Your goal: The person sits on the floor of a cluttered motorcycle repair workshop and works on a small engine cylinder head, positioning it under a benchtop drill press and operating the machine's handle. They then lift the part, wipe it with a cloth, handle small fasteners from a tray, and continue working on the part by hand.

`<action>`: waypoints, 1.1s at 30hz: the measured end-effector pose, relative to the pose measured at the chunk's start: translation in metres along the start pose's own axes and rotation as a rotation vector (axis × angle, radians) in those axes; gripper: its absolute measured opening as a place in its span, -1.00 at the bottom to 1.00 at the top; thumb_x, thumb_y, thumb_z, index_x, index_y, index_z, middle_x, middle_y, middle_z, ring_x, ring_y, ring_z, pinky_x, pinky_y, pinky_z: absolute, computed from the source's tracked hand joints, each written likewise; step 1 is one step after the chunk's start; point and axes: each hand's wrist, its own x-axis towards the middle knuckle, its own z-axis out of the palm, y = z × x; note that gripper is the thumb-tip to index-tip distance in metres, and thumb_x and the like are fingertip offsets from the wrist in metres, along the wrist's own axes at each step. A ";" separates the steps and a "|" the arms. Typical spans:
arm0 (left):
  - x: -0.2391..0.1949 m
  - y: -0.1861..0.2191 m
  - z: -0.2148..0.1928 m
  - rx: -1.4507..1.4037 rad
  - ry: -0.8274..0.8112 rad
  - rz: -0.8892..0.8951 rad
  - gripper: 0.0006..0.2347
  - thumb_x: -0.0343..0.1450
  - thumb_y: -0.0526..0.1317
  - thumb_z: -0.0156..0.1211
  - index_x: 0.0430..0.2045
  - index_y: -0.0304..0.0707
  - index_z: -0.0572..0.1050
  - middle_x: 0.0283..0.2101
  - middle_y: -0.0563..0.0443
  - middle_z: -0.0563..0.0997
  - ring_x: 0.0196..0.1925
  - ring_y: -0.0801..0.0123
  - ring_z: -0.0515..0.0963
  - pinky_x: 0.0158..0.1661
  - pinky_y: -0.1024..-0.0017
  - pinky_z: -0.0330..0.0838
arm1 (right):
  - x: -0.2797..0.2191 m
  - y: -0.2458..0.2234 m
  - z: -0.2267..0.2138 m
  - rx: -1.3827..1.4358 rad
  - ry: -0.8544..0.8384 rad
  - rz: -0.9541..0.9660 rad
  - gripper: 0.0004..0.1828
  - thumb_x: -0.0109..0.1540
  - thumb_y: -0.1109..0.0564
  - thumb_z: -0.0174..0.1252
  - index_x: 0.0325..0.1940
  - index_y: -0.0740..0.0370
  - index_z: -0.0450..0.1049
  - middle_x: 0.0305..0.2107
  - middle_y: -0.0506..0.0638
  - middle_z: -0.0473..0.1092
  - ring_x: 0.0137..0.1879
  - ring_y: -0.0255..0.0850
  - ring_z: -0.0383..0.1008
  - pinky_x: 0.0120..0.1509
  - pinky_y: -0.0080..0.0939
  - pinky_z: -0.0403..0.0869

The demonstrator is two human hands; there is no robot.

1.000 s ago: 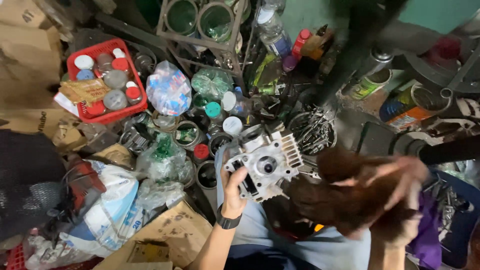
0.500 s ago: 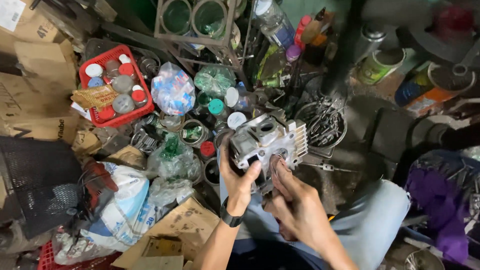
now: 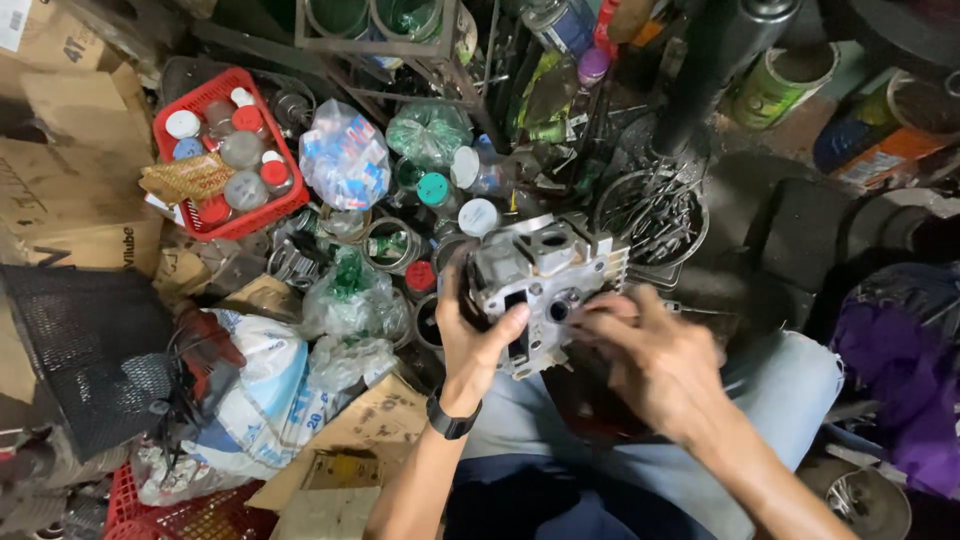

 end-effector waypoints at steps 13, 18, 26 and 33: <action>0.007 0.012 0.007 0.013 0.006 -0.065 -0.25 0.23 -0.12 0.46 0.31 -0.51 0.27 0.17 -0.18 0.54 0.20 0.23 0.53 0.25 0.32 0.38 | 0.014 0.009 -0.017 -0.711 -0.116 -0.397 -0.21 0.05 0.08 0.07 0.43 -0.20 0.32 -0.15 0.09 0.31 -0.09 -0.03 0.38 -0.16 -0.11 0.51; 0.002 0.009 0.013 0.182 0.055 0.051 -0.21 0.24 -0.11 0.48 0.34 -0.50 0.23 0.27 -0.21 0.46 0.31 0.19 0.46 0.33 0.28 0.31 | 0.010 0.001 -0.011 -0.890 -0.087 -0.459 -0.21 0.04 0.03 0.07 0.42 -0.02 0.30 -0.15 0.11 0.35 -0.10 -0.03 0.40 -0.22 -0.13 0.51; 0.002 0.020 0.027 0.380 0.120 0.313 -0.18 0.22 -0.05 0.50 0.35 -0.42 0.22 0.30 -0.22 0.39 0.38 0.12 0.42 0.41 0.20 0.28 | 0.009 -0.016 0.009 -0.491 -0.120 -0.077 -0.27 0.08 0.08 0.18 0.31 0.42 0.33 -0.23 0.10 0.43 -0.19 -0.08 0.48 -0.30 -0.08 0.46; 0.006 0.009 0.019 0.014 0.132 0.047 -0.16 0.25 0.02 0.47 0.37 -0.47 0.20 0.26 -0.21 0.45 0.30 0.15 0.47 0.35 0.26 0.32 | -0.050 0.047 0.019 0.841 -0.299 0.511 -0.64 0.21 0.11 0.23 0.02 0.38 0.58 -0.27 0.14 0.53 -0.15 -0.22 0.54 -0.02 -0.18 0.57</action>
